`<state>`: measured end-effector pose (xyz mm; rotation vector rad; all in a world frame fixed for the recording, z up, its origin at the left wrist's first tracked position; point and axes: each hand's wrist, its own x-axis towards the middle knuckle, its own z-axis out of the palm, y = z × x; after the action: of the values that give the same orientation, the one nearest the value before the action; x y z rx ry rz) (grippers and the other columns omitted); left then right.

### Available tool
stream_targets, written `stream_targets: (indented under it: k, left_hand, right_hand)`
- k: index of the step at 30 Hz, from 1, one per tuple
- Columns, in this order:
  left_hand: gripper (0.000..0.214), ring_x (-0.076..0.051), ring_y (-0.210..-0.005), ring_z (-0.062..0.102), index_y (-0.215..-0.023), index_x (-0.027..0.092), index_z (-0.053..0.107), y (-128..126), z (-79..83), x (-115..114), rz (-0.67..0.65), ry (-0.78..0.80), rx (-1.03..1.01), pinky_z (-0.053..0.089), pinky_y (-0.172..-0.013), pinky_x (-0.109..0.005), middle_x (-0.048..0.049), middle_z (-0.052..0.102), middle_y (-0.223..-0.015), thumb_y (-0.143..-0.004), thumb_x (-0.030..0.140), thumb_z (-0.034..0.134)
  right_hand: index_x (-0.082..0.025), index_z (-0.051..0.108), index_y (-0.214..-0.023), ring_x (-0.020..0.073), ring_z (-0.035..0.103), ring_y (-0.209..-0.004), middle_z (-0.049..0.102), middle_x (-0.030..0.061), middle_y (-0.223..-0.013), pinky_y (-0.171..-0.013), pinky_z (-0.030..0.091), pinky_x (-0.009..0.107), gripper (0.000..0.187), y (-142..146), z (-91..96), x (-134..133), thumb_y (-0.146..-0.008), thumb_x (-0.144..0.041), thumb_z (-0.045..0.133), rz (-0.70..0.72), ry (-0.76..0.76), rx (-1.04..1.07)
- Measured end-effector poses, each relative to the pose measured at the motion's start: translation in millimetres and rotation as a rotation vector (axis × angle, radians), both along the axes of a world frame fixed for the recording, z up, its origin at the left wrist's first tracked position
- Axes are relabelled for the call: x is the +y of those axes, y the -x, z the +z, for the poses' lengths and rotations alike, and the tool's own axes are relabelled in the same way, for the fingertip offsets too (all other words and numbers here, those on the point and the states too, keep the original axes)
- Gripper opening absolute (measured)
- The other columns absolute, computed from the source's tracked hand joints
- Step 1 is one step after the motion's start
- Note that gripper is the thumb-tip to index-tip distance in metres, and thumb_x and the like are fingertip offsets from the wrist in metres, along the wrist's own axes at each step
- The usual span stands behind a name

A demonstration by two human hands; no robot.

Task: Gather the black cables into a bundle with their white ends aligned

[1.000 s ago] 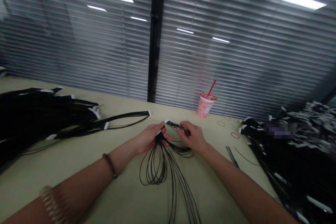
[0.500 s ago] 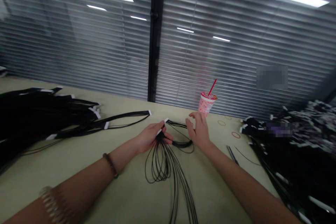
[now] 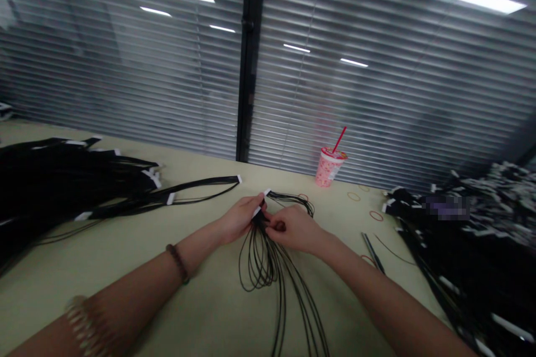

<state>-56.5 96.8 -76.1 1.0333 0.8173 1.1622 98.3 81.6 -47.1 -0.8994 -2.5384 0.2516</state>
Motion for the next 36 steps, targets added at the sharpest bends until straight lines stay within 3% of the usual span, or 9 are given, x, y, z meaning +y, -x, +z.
stream_targets:
  k: [4, 7, 9, 11, 15, 19, 27, 32, 36]
  left_hand:
    - [0.028, -0.011, -0.047, 0.053, -0.061, 0.015, 0.051, -0.4, 3.9, -2.2, -0.013, 0.056, -0.008, 0.04, -0.048, -0.022, 0.0023, 0.054, -0.049, -0.073, 0.04, 0.054]
    - [0.03, -0.016, -0.05, 0.058, -0.063, 0.016, 0.049, 0.4, 6.7, -3.8, -0.102, 0.088, -0.012, 0.043, -0.052, -0.026, -0.0007, 0.059, -0.051, -0.073, 0.044, 0.051]
    - [0.032, -0.02, -0.056, 0.062, -0.064, 0.016, 0.047, 1.4, 7.7, -4.4, -0.169, 0.101, 0.009, 0.045, -0.056, -0.03, -0.0053, 0.064, -0.056, -0.075, 0.047, 0.047]
    - [0.033, -0.023, -0.06, 0.063, -0.065, 0.017, 0.045, 2.4, 8.2, -4.8, -0.195, 0.099, 0.028, 0.046, -0.059, -0.031, -0.0089, 0.066, -0.062, -0.076, 0.048, 0.045]
    - [0.032, -0.024, -0.061, 0.064, -0.067, 0.016, 0.044, 3.7, 7.9, -4.5, -0.204, 0.084, 0.03, 0.046, -0.058, -0.031, -0.0116, 0.067, -0.065, -0.077, 0.047, 0.044]
    - [0.032, -0.024, -0.058, 0.064, -0.067, 0.016, 0.043, 5.0, 6.6, -3.4, -0.225, 0.091, 0.024, 0.046, -0.055, -0.03, -0.0125, 0.066, -0.063, -0.077, 0.046, 0.044]
    - [0.033, -0.022, -0.05, 0.062, -0.063, 0.016, 0.044, 6.5, 8.2, -3.6, -0.275, 0.128, 0.045, 0.045, -0.049, -0.03, -0.0117, 0.065, -0.058, -0.079, 0.045, 0.041]
    - [0.032, -0.022, -0.049, 0.061, -0.061, 0.016, 0.045, 5.8, 13.1, -6.2, -0.275, 0.153, 0.059, 0.046, -0.047, -0.031, -0.0086, 0.063, -0.053, -0.077, 0.043, 0.044]
    - [0.033, -0.021, -0.045, 0.059, -0.06, 0.016, 0.044, 6.2, 13.9, -6.6, -0.298, 0.138, 0.093, 0.044, -0.044, -0.029, -0.0099, 0.064, -0.054, -0.077, 0.045, 0.043]
  right_hand:
    - [-0.013, 0.056, -0.063, 0.0059, 0.041, -0.046, 0.053, -0.0016, -0.054, -0.045, 0.027, 0.018, 0.014, -5.0, 11.0, 2.4, -0.073, -0.02, 0.05, 0.032, 0.2, 0.083]
    - [-0.012, 0.057, -0.071, 0.0068, 0.044, -0.045, 0.055, 0.0001, -0.055, -0.042, 0.029, 0.018, 0.015, -12.7, 22.0, 7.3, -0.074, -0.024, 0.049, -0.001, 0.555, 0.236]
    - [-0.013, 0.058, -0.079, 0.007, 0.044, -0.043, 0.055, -0.0002, -0.054, -0.041, 0.032, 0.018, 0.015, -21.2, 31.7, 11.4, -0.072, -0.022, 0.051, 0.023, 0.793, 0.424]
    - [-0.013, 0.059, -0.08, 0.0071, 0.045, -0.043, 0.055, -0.0006, -0.054, -0.041, 0.033, 0.018, 0.015, -33.1, 43.6, 15.3, -0.068, -0.021, 0.053, 0.055, 0.905, 0.726]
    - [-0.017, 0.056, -0.068, 0.0075, 0.046, -0.047, 0.053, -0.0004, -0.058, -0.043, 0.036, 0.019, 0.014, -64.4, 68.6, 24.8, -0.07, -0.024, 0.044, 0.113, 0.768, 1.321]
    - [-0.019, 0.055, -0.073, 0.0047, 0.041, -0.044, 0.048, -0.0042, -0.054, -0.042, 0.035, 0.016, 0.01, -92.1, 79.7, 39.5, -0.076, -0.023, 0.047, 0.107, 0.551, 1.472]
    - [-0.02, 0.057, -0.081, 0.0011, 0.042, -0.046, 0.053, -0.0044, -0.068, -0.04, 0.035, 0.012, 0.014, -89.7, 73.4, 47.2, -0.071, -0.03, 0.06, 0.081, 0.605, 1.515]
    - [-0.015, 0.058, -0.079, 0.0006, 0.033, -0.036, 0.052, -0.0056, -0.056, -0.037, 0.032, 0.014, 0.019, -65.9, 57.4, 43.9, -0.066, -0.027, 0.064, -0.077, 0.56, 1.353]
    - [-0.015, 0.053, -0.067, 0.0034, 0.036, -0.036, 0.051, -0.0041, -0.051, -0.034, 0.027, 0.016, 0.019, -37.9, 33.8, 37.0, -0.067, -0.031, 0.061, -0.078, 0.605, 1.157]
